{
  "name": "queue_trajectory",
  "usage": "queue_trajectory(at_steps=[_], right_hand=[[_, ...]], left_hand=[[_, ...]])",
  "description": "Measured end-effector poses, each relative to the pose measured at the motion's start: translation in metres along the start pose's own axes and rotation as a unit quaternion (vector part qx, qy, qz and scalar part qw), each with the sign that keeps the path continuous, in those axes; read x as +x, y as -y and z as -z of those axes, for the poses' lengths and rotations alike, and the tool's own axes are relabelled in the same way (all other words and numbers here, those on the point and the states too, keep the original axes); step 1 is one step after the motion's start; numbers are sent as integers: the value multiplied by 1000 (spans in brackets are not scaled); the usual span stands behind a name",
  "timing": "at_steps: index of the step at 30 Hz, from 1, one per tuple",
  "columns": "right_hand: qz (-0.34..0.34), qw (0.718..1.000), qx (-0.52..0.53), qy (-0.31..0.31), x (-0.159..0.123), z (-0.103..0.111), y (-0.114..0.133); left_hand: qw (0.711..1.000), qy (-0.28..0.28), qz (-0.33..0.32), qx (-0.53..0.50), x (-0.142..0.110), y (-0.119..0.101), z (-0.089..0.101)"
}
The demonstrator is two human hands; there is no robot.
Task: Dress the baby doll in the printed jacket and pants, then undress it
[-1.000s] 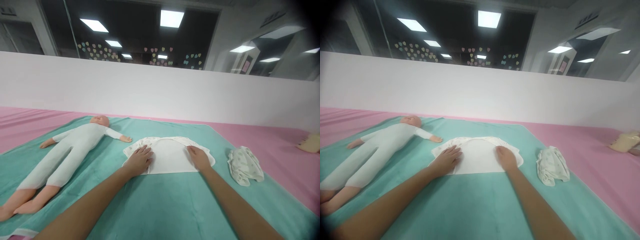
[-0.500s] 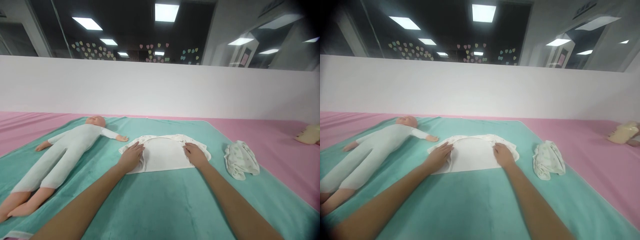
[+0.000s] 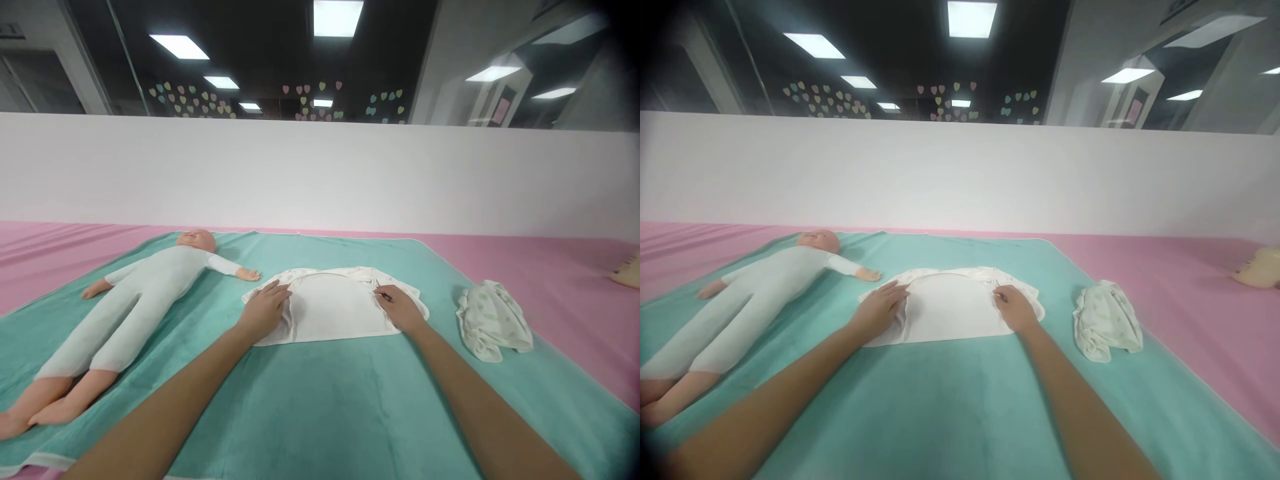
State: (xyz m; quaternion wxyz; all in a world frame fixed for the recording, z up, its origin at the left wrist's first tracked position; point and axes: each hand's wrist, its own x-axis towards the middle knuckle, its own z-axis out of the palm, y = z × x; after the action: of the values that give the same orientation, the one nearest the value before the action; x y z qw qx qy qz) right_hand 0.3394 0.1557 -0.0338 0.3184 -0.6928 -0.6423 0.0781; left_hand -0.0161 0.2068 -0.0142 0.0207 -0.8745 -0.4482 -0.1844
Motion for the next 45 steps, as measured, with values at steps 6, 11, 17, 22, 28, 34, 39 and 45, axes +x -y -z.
queue_trajectory(at_steps=[6,11,17,22,28,34,39,45], right_hand=[[-4,1000,11,-3,0,0,2],[-14,1000,17,-3,0,1,2],[-2,1000,16,4,1,-1,-1],[-1,1000,11,6,0,-1,-1],[5,1000,3,7,1,-1,-1],[0,1000,2,12,1,-1,-3],[9,1000,-5,14,2,-2,-3],[15,999,-20,22,1,-2,1]], left_hand=[[992,-80,91,32,-1,25,27],[990,-78,113,9,-3,45,30],[994,-1,107,-21,0,41,7],[993,55,106,-11,-1,42,0],[995,45,87,-7,-3,41,2],[996,-49,-50,51,-4,26,13],[983,-29,-181,20,-7,-7,17],[972,34,-229,-34,-13,-30,14]])
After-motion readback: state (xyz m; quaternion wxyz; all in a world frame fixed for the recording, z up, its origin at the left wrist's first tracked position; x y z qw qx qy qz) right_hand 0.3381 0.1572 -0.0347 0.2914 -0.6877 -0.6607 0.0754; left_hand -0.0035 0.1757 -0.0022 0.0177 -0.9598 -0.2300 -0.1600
